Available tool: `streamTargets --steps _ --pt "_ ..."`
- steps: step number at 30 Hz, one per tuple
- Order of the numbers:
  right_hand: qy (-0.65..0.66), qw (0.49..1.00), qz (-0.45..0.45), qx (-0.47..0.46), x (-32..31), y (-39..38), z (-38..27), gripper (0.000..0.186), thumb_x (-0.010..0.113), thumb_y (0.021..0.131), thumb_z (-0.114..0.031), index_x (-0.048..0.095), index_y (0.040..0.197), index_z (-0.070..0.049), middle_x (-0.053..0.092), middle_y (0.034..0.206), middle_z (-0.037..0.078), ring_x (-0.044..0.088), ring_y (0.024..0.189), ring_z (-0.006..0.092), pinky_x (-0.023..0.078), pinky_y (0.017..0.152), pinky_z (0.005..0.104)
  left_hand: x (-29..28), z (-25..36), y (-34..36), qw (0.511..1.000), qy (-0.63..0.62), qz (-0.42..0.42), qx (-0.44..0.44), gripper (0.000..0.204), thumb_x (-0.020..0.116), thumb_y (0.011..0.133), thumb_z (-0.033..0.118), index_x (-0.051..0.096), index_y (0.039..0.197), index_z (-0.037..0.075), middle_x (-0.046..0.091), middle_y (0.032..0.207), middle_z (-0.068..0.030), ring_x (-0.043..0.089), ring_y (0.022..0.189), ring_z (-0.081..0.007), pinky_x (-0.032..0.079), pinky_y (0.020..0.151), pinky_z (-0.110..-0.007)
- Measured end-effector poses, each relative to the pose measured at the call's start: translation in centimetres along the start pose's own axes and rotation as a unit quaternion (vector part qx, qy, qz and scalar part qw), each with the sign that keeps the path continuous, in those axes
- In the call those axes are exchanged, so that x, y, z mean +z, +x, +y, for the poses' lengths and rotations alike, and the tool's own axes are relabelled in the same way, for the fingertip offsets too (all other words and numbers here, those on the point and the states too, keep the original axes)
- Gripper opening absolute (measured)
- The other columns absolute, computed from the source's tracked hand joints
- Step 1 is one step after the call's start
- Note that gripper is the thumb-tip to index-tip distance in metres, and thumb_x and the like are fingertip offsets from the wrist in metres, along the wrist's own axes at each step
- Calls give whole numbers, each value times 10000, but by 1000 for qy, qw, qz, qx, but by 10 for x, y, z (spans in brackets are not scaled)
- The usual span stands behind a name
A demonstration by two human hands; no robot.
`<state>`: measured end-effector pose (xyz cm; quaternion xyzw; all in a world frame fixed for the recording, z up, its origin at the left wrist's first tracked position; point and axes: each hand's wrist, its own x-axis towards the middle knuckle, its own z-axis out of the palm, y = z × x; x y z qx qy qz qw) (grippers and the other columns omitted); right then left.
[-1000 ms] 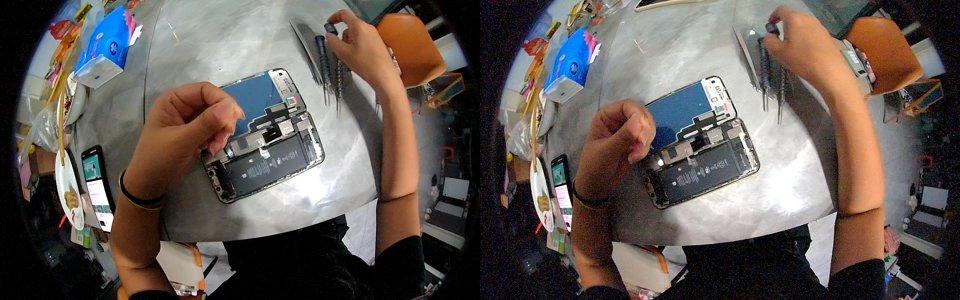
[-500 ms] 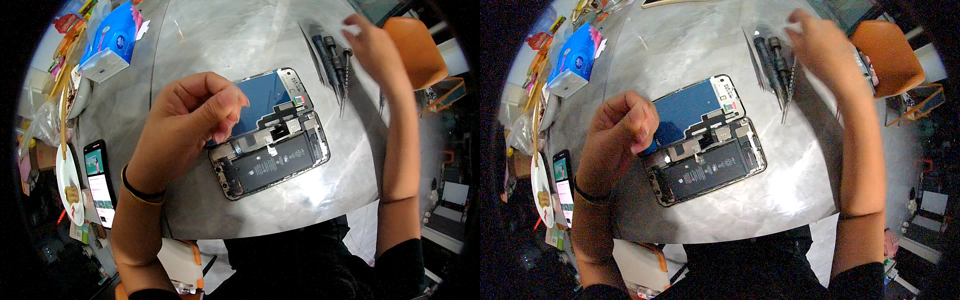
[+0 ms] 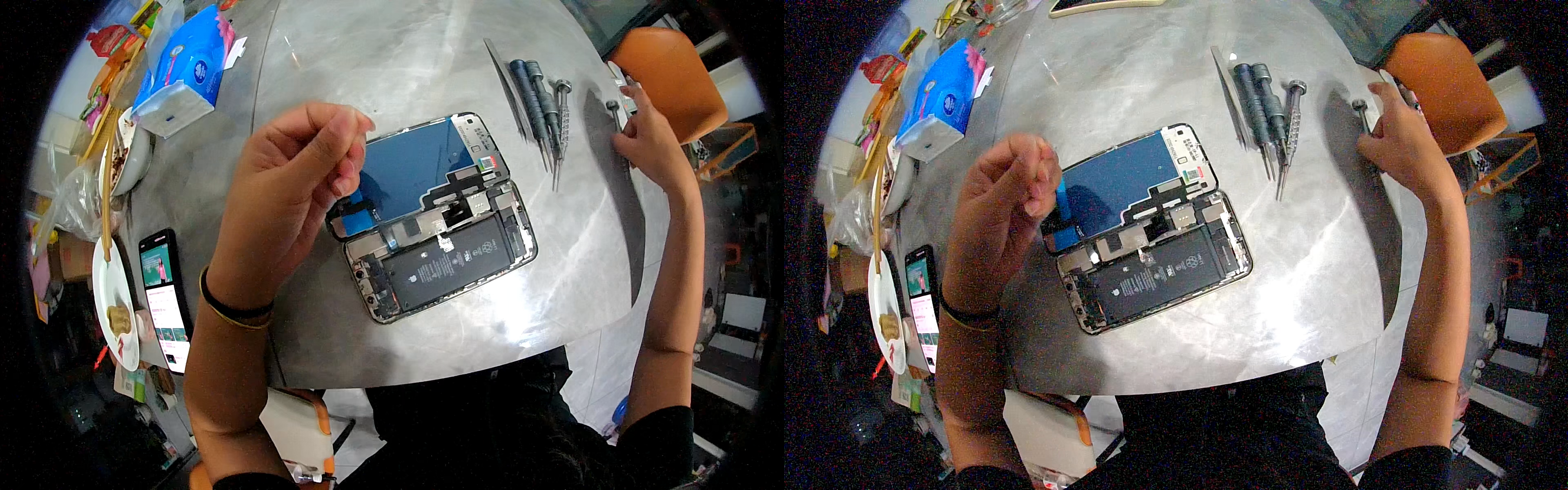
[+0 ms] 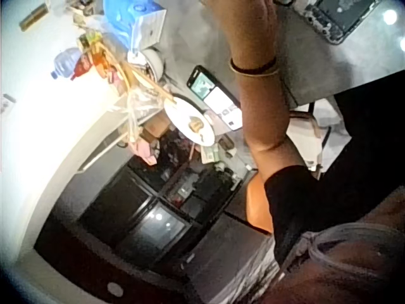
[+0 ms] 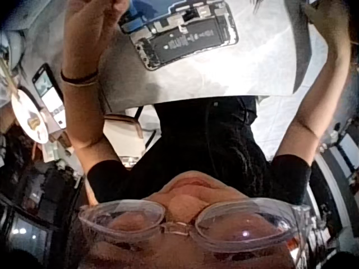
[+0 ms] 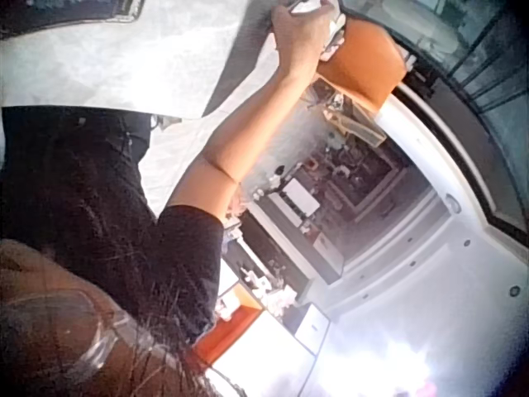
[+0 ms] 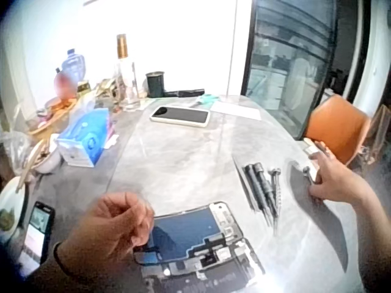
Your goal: The person unscrews and removes internal components from a smartphone using a screwdriver and tweezers.
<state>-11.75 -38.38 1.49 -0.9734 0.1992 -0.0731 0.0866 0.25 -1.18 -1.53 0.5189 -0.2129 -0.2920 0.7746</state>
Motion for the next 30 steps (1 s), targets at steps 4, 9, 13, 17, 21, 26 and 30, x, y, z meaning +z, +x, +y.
streamTargets --steps 4,9,13,17,21,26,30 --pt "227 966 119 -40 -20 0 -38 385 608 843 -121 542 1200 6 558 663 -8 487 502 58 372 438 217 7 3 -2 999 4 -10 -44 226 577 951 203 607 947 -21 545 715 2 472 609 -49 373 550 -168" --pt "571 810 75 -112 -25 -23 -144 421 569 900 -137 434 1274 0 620 774 74 579 574 115 465 489 233 11 3 -5 997 32 -49 -55 232 583 942 223 511 821 38 490 707 -2 405 580 -47 322 489 -176" --pt "641 730 98 -215 8 -29 -170 488 566 913 -132 340 1327 -4 622 812 97 587 592 122 486 509 241 15 5 -5 995 40 -67 -61 258 577 943 235 471 779 67 463 706 -2 371 566 -49 301 461 -178" --pt "649 707 131 -247 19 -27 -175 565 563 926 -126 247 1380 -7 624 850 120 595 610 130 508 530 249 15 4 -5 996 29 -55 -71 264 581 943 252 474 786 68 463 706 -2 368 565 -47 297 457 -174" --pt "647 704 142 -255 25 -26 -175 630 559 939 -126 171 1423 -13 623 881 136 601 627 135 523 545 254 12 3 -8 995 13 -64 -76 263 586 940 259 480 790 71 465 708 -1 364 568 -45 292 453 -172" --pt "644 713 134 -243 27 -22 -170 621 550 946 -123 170 1424 -14 617 878 125 601 637 128 522 547 252 14 3 -7 995 14 -76 -71 256 590 938 258 485 795 72 468 710 -1 354 561 -44 284 445 -171" --pt "639 713 141 -252 30 -20 -169 624 552 945 -126 170 1425 -11 620 874 125 602 639 122 522 546 242 13 2 -7 995 9 -78 -69 250 591 937 251 490 802 67 469 712 -5 350 552 -43 280 446 -171"
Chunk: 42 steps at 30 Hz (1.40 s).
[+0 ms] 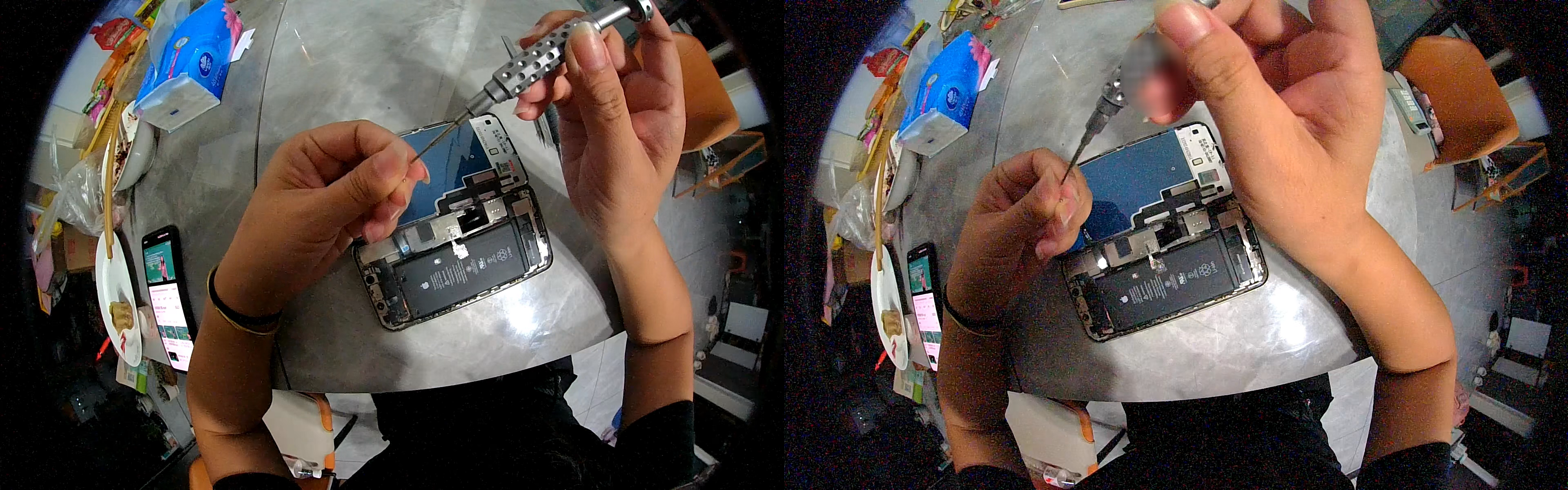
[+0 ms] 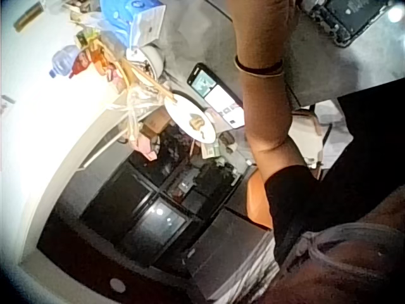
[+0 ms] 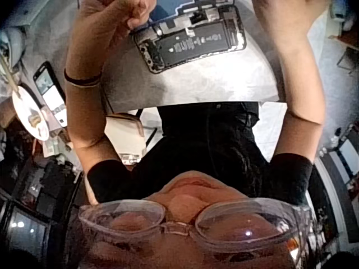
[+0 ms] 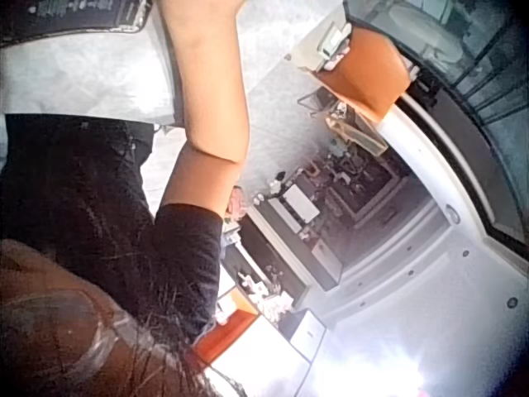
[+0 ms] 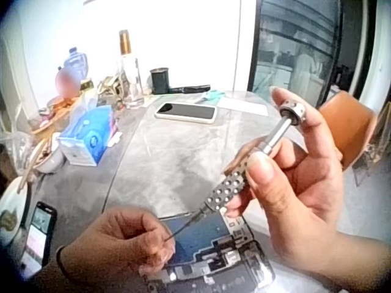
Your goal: The person unscrews and removes internal components from a smartphone using a screwdriver and tweezers.
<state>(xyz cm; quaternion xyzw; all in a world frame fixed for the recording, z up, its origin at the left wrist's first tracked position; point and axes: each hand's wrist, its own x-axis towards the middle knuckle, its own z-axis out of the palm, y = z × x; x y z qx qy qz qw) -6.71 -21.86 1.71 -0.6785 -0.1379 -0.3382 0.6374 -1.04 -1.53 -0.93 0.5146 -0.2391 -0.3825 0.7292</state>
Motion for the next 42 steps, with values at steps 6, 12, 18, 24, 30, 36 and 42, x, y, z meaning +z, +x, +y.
streamTargets --steps 6,12,18,24,30,36,42 --pt "-1 1000 -1 -23 2 0 -2 666 576 933 -140 157 1434 -9 629 877 134 605 650 126 524 552 230 0 0 -1 1000 2 -1 -6 244 592 937 243 491 806 63 471 721 -9 351 552 -41 280 450 -169" --pt "17 999 -10 -40 2 -1 -2 674 581 928 -151 160 1435 -14 633 888 142 620 691 151 532 569 238 1 0 -1 1000 5 5 -8 252 587 940 248 493 806 56 475 724 -12 354 564 -42 287 455 -167" --pt "12 999 -10 -34 4 -3 -2 657 581 925 -158 181 1427 -17 633 902 141 622 698 160 532 575 243 1 0 0 1000 5 12 -5 250 586 939 237 489 791 61 473 717 -6 362 577 -48 298 465 -168" --pt "11 999 -11 -33 3 -4 -3 640 580 922 -166 202 1418 -19 632 917 139 625 705 169 533 581 249 3 0 0 999 6 34 -11 248 591 932 218 478 759 80 466 698 5 371 584 -51 299 472 -169" --pt "10 999 -13 -27 2 -5 -3 624 580 920 -174 224 1409 -22 632 931 138 628 712 179 533 587 255 3 1 1 999 7 31 -14 256 595 932 233 474 763 84 463 697 6 369 584 -48 300 476 -166" --pt "9 1000 -20 -16 2 -6 1 608 580 917 -181 245 1400 -24 632 945 137 630 718 188 533 592 261 5 2 1 999 9 40 -24 264 589 937 239 460 763 88 459 705 8 364 588 -45 295 479 -160" --pt "11 999 -27 -15 3 -7 2 593 579 914 -189 266 1391 -27 632 959 135 633 725 198 533 598 266 4 2 1 999 0 34 -18 267 586 939 235 453 759 89 454 706 9 359 588 -45 290 477 -159"
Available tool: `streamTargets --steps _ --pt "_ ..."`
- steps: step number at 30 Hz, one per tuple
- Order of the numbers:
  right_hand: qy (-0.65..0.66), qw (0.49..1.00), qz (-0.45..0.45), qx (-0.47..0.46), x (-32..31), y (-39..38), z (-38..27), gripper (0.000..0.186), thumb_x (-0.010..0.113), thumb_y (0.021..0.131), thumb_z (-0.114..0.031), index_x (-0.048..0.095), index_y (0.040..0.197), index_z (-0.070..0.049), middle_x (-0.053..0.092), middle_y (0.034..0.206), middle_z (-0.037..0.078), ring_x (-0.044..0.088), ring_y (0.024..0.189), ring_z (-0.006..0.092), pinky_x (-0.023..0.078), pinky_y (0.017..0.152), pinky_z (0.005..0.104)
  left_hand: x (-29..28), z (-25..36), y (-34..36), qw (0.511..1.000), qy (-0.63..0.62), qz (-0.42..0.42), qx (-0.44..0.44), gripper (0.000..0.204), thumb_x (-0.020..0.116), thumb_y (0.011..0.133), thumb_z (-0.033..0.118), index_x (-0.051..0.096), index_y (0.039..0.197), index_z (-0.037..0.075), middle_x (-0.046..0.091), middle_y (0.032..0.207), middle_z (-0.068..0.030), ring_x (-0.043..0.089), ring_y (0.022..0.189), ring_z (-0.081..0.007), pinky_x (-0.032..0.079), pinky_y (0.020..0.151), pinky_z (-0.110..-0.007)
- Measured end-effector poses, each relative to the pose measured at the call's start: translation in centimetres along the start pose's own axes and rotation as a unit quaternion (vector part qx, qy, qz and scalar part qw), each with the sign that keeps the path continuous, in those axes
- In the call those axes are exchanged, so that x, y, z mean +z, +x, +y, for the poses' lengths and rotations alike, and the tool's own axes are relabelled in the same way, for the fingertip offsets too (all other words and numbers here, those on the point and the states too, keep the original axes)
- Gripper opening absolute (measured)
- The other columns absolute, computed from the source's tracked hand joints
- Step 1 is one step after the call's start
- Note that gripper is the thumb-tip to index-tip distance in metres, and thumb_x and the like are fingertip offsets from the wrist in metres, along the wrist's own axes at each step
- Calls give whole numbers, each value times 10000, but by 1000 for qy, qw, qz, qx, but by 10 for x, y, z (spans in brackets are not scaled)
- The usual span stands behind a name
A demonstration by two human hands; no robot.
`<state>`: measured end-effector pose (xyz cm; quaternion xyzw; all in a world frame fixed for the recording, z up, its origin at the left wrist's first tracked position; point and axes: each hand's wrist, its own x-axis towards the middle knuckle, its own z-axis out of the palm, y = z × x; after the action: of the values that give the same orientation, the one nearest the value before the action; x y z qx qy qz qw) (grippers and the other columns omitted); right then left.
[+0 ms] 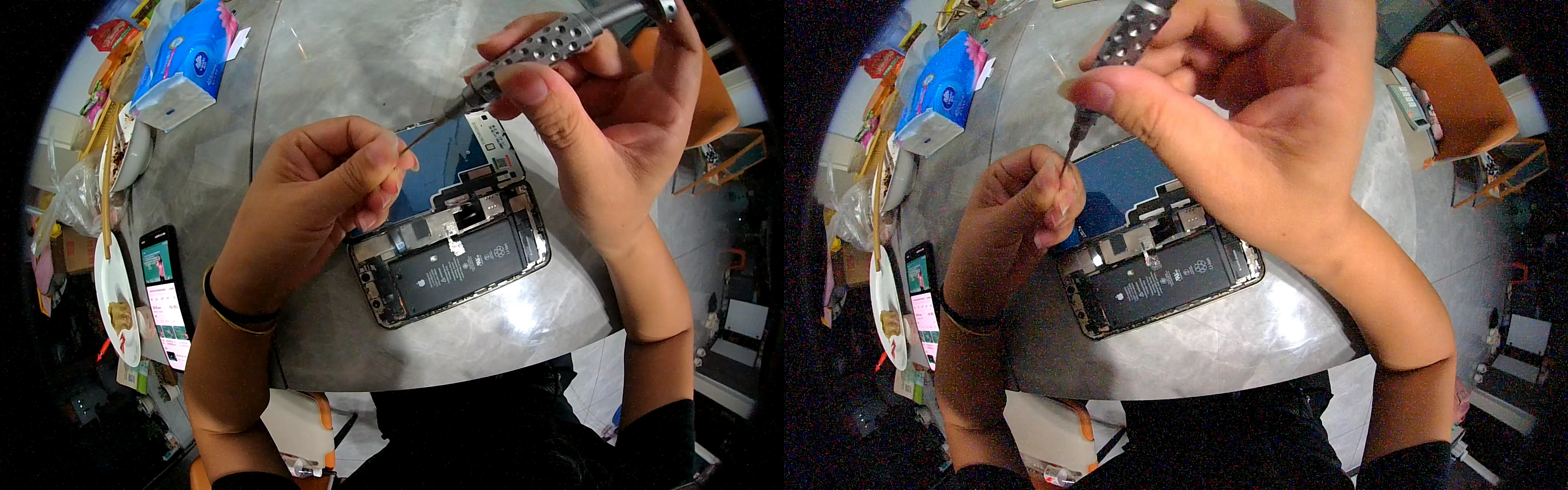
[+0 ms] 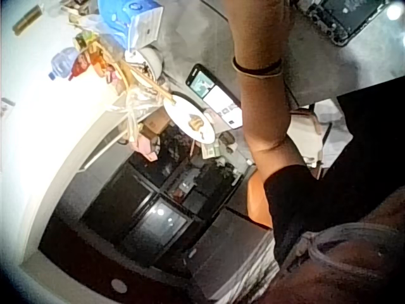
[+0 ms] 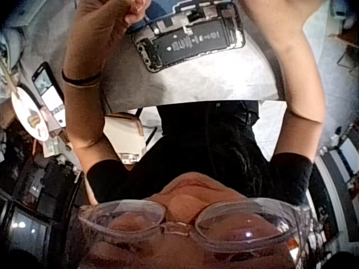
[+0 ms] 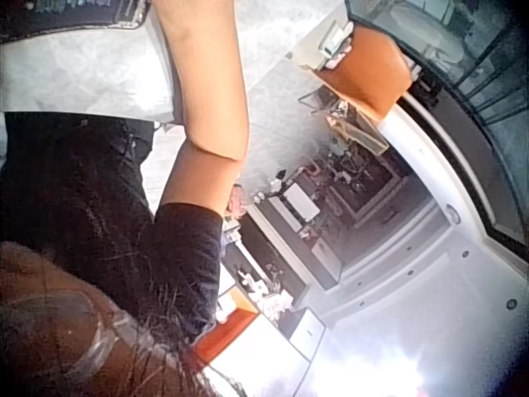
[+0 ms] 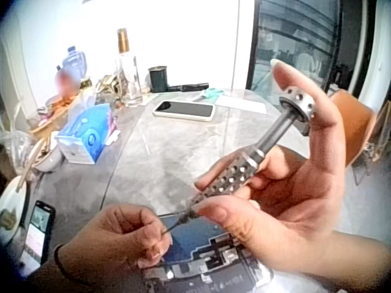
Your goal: The person unscrews and removes internal components from a smartphone using a screwdriver and tweezers.
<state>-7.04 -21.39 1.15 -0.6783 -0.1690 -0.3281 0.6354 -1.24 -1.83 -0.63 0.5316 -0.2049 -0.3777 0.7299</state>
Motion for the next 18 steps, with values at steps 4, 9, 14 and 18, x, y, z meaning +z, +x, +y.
streamTargets --steps 4,9,14,18 --pt "2 1000 1 -1 0 -1 0 583 579 912 -194 280 1385 -29 632 968 134 635 730 204 533 602 270 0 0 0 1000 -2 2 -6 267 584 940 232 453 756 88 455 705 11 357 590 -44 285 476 -158" --pt "1 1000 -10 3 1 0 0 571 578 910 -200 298 1377 -31 632 980 133 637 735 212 533 607 275 -2 -1 0 1000 1 -6 6 267 577 944 228 455 751 88 457 706 10 358 592 -43 286 476 -159" --pt "-4 1000 -23 14 1 -1 3 559 578 908 -207 316 1370 -33 631 992 132 639 741 219 534 611 280 -2 -2 0 1000 -2 -2 10 269 570 948 230 455 751 88 459 707 9 357 589 -42 289 480 -158" --pt "-10 999 -31 18 -1 1 4 550 578 906 -212 330 1364 -35 631 1001 131 641 746 226 534 615 284 0 -1 0 1000 1 16 2 273 565 951 235 454 750 88 464 711 9 354 580 -40 291 483 -157"
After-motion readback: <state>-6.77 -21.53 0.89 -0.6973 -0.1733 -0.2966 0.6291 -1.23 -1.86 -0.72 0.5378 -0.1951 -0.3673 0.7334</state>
